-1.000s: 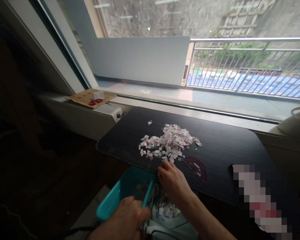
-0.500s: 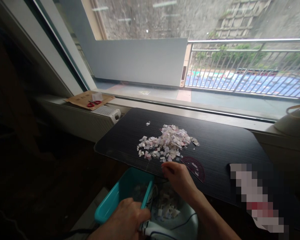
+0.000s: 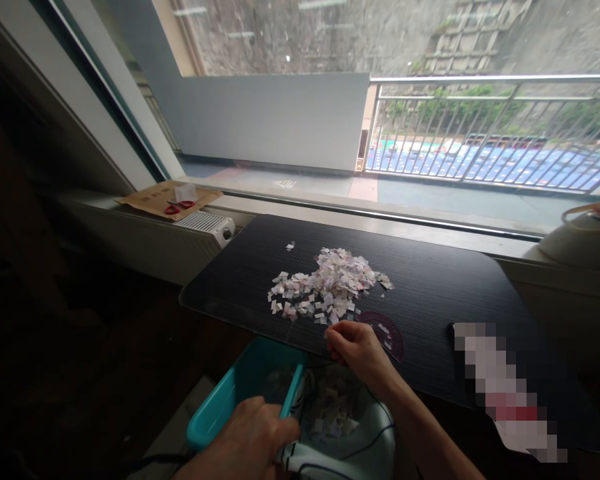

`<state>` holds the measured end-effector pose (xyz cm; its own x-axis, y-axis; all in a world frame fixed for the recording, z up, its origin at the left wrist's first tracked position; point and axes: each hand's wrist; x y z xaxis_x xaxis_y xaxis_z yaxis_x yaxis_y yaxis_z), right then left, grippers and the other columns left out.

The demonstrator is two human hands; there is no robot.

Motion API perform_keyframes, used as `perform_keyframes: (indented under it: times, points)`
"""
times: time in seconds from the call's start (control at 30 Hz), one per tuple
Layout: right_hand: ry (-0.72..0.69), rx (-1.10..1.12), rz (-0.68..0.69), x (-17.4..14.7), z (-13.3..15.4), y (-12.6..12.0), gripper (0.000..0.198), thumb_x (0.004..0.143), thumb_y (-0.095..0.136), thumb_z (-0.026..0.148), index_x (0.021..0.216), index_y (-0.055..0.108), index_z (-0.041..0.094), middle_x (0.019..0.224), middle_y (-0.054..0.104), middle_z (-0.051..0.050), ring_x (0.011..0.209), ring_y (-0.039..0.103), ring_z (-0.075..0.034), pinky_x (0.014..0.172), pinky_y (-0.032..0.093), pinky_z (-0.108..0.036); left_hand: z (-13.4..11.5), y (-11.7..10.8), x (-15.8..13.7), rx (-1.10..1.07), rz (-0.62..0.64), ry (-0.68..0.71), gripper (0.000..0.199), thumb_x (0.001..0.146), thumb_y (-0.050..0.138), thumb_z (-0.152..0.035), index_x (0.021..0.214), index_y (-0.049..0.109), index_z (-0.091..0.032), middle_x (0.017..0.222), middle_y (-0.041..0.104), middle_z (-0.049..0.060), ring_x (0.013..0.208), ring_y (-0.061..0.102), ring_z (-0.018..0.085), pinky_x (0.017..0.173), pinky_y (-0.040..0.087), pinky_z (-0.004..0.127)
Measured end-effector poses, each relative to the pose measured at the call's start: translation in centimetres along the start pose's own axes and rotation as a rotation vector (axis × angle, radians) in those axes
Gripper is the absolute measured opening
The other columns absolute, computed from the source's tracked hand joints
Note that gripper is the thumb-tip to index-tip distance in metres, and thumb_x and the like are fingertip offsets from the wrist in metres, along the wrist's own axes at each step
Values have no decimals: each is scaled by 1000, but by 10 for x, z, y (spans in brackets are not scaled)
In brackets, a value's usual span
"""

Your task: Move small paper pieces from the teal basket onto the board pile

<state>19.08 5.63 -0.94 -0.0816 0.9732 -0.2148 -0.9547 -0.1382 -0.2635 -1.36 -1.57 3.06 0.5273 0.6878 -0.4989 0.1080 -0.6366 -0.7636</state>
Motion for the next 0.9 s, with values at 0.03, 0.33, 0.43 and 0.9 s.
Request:
perform_keyframes:
  times: [0.03,0.33,0.43,0.9]
  points:
    - [-4,-1,-3,0,0,-1,24,76,57,39,72,66,17,57,62,1,49,56,-11,47,45,-20,0,0,0,1,-2,-3,12,76,60,-18,86,67,-18,95,67,10,96,59,31,83,43,37]
    - [-51,-82,-35,2,-2,-3,30,79,50,39,77,69,15,57,61,1,48,54,-11,45,42,-20,-1,0,1,40,17,7,13,77,59,-18,88,67,-17,96,66,11,97,59,31,82,44,37]
    - [-77,-151,-54,2,-6,-8,32,81,51,40,82,72,15,59,63,0,51,56,-13,47,42,-21,-1,0,1,37,8,9,13,77,59,-18,87,67,-17,96,66,10,96,59,31,83,43,37]
    - [-331,-986,-154,-14,5,-39,25,92,47,32,100,68,21,97,68,-6,85,64,-22,73,46,-31,9,2,5,9,-15,46,11,73,62,-19,83,66,-18,90,67,9,91,59,29,80,44,37]
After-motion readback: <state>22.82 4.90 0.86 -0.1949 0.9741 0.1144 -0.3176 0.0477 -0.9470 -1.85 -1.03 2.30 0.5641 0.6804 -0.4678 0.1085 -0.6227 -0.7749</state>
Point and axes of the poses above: each hand's wrist, its own x-axis towards the middle knuckle, its own y-axis out of the palm, z = x × y
